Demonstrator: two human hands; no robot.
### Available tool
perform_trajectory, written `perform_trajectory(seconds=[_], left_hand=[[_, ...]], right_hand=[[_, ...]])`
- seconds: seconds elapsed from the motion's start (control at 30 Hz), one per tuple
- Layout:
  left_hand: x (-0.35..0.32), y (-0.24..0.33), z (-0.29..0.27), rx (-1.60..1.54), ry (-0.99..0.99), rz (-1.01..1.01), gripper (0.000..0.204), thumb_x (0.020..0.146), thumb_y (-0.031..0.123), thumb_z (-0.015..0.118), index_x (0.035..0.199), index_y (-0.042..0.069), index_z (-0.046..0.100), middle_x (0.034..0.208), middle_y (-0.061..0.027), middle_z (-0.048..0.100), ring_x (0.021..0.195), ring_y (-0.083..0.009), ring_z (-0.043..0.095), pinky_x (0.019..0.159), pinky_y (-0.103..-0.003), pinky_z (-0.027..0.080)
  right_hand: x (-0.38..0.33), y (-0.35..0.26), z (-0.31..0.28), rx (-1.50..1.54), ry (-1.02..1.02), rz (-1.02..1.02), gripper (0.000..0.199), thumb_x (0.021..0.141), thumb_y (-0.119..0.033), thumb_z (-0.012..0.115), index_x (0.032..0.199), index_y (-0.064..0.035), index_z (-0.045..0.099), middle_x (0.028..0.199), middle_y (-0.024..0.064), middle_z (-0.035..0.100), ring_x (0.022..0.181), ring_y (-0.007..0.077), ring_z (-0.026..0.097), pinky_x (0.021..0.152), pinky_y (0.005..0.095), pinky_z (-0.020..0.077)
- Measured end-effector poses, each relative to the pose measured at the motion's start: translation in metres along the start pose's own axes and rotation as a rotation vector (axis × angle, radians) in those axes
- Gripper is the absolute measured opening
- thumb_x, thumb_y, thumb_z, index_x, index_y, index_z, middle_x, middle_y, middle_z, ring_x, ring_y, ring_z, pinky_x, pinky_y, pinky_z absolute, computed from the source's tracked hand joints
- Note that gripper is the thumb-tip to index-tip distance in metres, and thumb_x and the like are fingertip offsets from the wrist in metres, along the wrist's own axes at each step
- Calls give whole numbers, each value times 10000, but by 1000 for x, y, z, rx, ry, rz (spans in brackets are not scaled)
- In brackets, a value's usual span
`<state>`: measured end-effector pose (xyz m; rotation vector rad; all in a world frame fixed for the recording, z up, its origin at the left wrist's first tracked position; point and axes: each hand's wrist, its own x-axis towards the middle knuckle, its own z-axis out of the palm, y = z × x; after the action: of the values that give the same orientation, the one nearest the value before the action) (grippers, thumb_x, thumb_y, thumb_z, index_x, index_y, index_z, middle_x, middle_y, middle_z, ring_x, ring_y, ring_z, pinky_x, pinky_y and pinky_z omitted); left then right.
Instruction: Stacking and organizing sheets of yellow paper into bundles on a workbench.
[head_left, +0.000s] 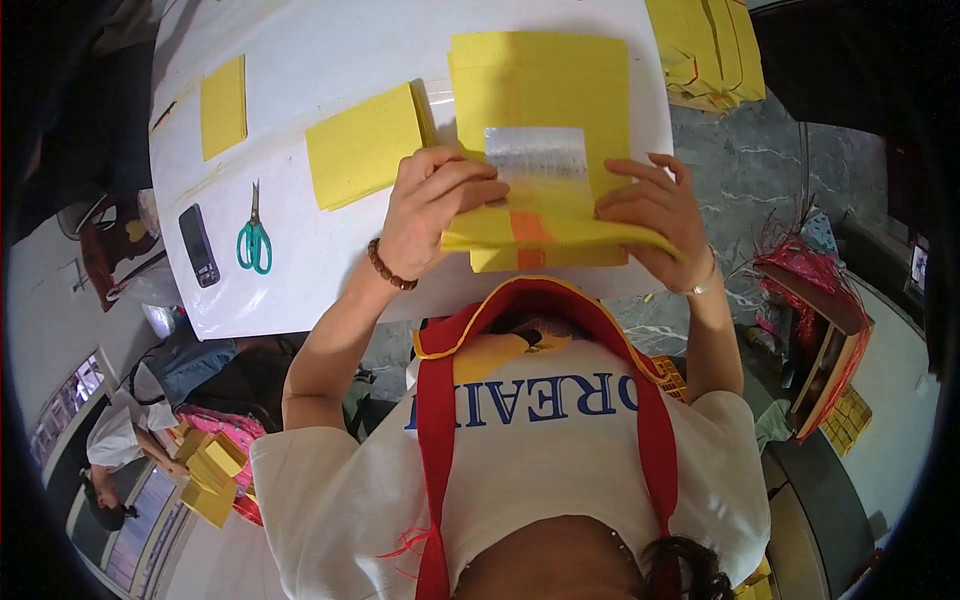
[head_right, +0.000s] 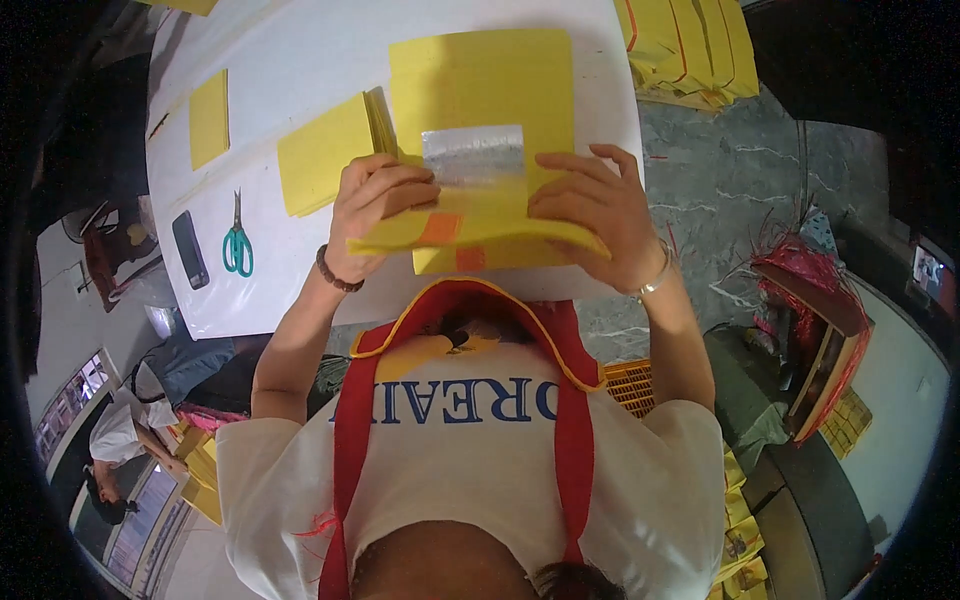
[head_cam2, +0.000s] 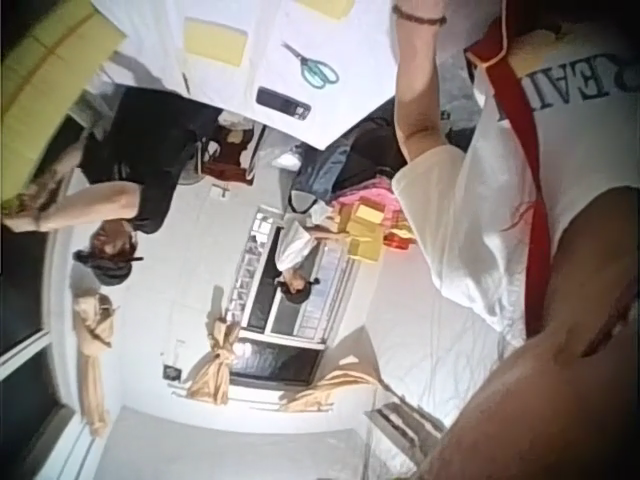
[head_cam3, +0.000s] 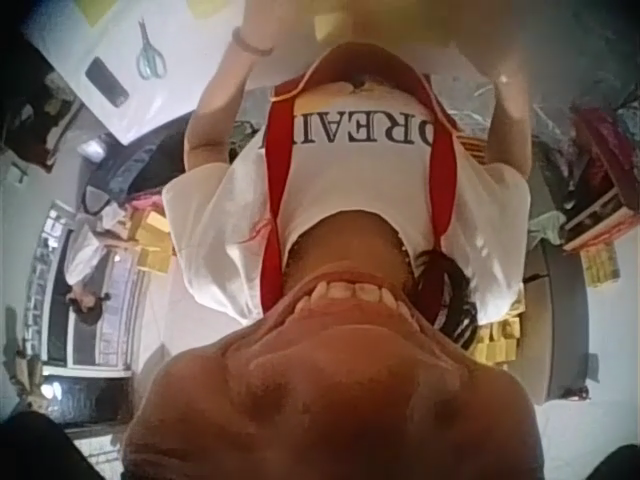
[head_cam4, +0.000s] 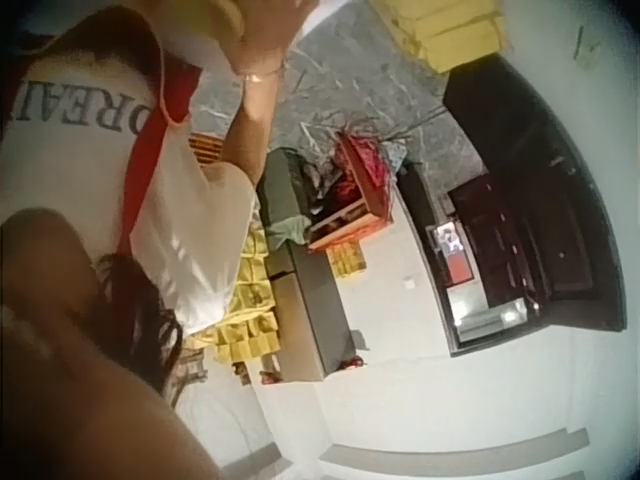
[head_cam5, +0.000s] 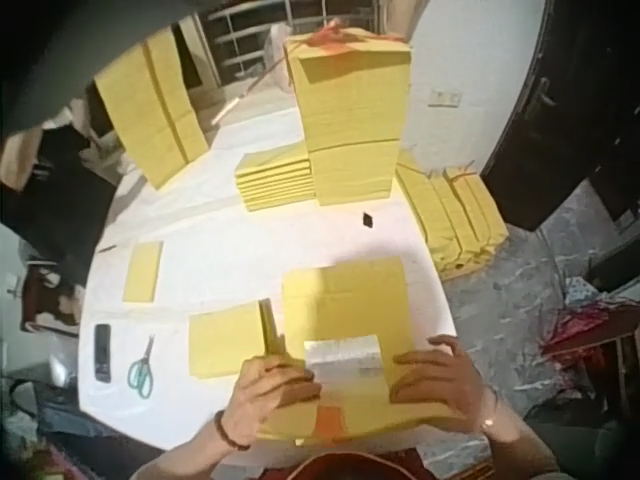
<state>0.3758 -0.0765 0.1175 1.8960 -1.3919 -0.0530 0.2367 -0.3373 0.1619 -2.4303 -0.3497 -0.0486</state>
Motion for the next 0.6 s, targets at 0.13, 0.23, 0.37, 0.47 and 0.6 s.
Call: perform_trajectory(seconds=[0.13, 0.23, 0.37, 0.47, 0.6], left_hand=[[-8, 6, 3, -35, -27, -63, 268, 761, 241, 611, 970, 76, 646, 1033, -52, 612, 952, -284, 499, 821, -369, 396], [-9, 11, 9, -109, 33, -196, 223, 796, 195, 619, 974, 63, 641, 1009, -72, 611, 931, -293, 498, 805, -371, 398], [0, 16, 10, -145, 81, -281, 174, 835, 137, 615, 979, 40, 631, 910, -99, 600, 875, -288, 490, 769, -355, 398], [6, 22, 11, -193, 80, -477, 189, 833, 157, 622, 975, 32, 629, 831, -109, 571, 820, -274, 478, 733, -342, 395], [11, 23, 18, -377, 164, -685, 178, 844, 144, 634, 971, 20, 621, 780, -64, 552, 706, -161, 462, 633, -273, 381]], right_hand=[[-4, -5, 5, 216, -40, 75, 225, 731, -136, 679, 939, -62, 638, 947, 49, 638, 1027, 229, 569, 929, 381, 320], [-3, -2, 16, 420, 22, 295, 250, 794, -138, 643, 1013, -22, 608, 933, 73, 633, 933, 195, 590, 851, 328, 394], [0, -6, 27, 786, 177, 562, 261, 873, -154, 584, 1065, 21, 578, 941, 77, 634, 883, 130, 581, 757, 265, 455], [7, -8, 32, 833, 287, 643, 268, 895, -147, 562, 1098, 27, 563, 988, 74, 625, 908, 120, 570, 780, 263, 460], [17, -12, 45, 848, 554, 600, 326, 899, -148, 559, 1183, 8, 522, 1067, 95, 605, 947, 130, 571, 804, 276, 461]])
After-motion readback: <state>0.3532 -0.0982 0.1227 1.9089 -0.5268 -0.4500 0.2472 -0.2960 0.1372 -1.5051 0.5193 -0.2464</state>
